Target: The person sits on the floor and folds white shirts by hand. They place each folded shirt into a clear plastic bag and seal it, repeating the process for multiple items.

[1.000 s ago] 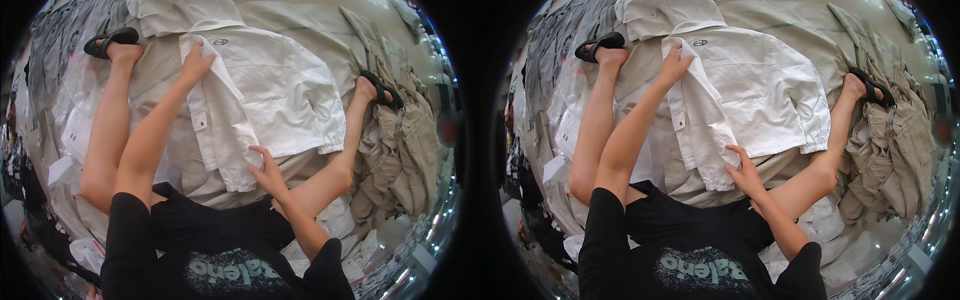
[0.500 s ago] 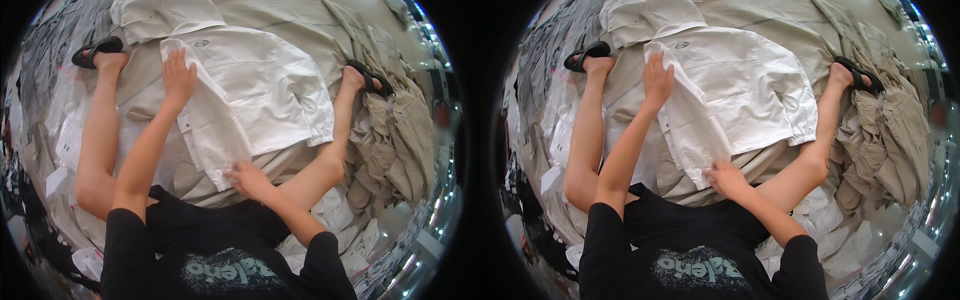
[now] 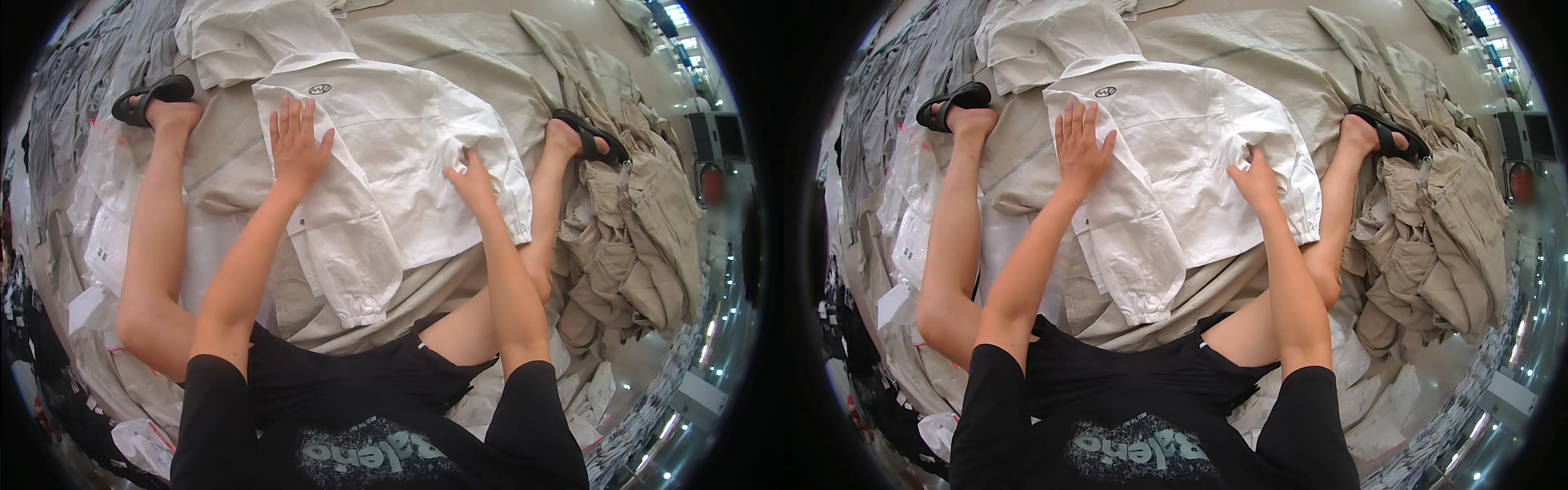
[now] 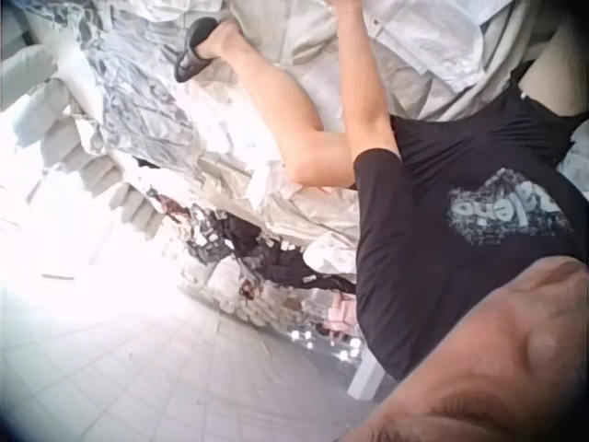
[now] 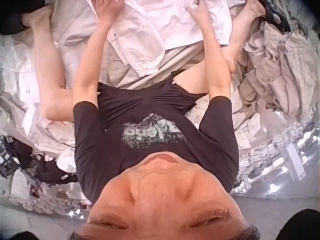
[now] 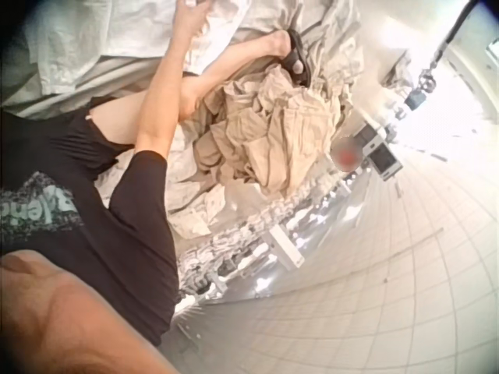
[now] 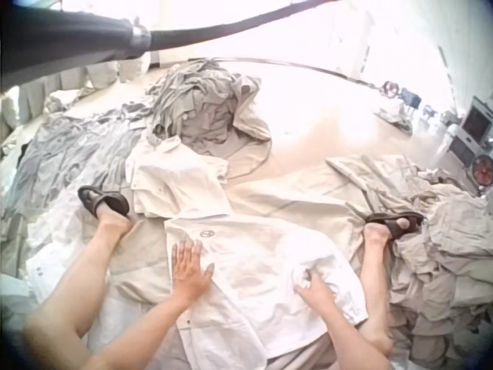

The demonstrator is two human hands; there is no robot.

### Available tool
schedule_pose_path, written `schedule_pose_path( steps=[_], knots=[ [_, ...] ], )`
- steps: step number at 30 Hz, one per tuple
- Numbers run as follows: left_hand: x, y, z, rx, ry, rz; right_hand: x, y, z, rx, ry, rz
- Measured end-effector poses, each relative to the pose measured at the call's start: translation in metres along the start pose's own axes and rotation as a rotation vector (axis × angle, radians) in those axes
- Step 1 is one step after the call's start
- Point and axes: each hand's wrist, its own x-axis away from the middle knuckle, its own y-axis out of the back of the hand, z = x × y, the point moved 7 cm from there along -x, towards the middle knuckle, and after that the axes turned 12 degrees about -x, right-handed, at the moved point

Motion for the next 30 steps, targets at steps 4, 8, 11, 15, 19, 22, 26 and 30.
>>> schedule_pose_path(
  steps=[4,8,11,15,19,22,26,30],
  knots=[
    [-0.003,-0.048,0.032,-0.069,-0.042,0.201,0.027,-0.025,0.075,-0.247,0.334,-0.013],
    [-0.021,-0.034,0.028,-0.089,-0.031,0.275,0.083,-0.056,0.154,-0.259,0.371,0.112],
    [-0.042,-0.034,0.047,0.151,0.086,0.326,0.114,-0.106,0.181,-0.081,0.285,0.267],
    [-0.062,-0.041,0.035,1.109,0.661,0.596,0.133,-0.163,0.172,-0.008,0.339,0.309],
    [-0.078,-0.063,0.046,0.851,0.678,0.526,0.142,-0.152,0.182,-0.082,0.475,0.321],
    [-0.082,-0.085,0.077,0.593,0.647,0.415,0.118,-0.084,0.190,-0.214,0.612,0.049],
    [-0.090,-0.063,0.048,0.426,0.602,0.418,0.024,-0.015,0.089,0.044,0.531,-0.127],
    [-0.089,-0.081,0.071,0.440,0.728,0.401,0.002,-0.022,0.039,0.346,0.282,0.109]
  ],
)
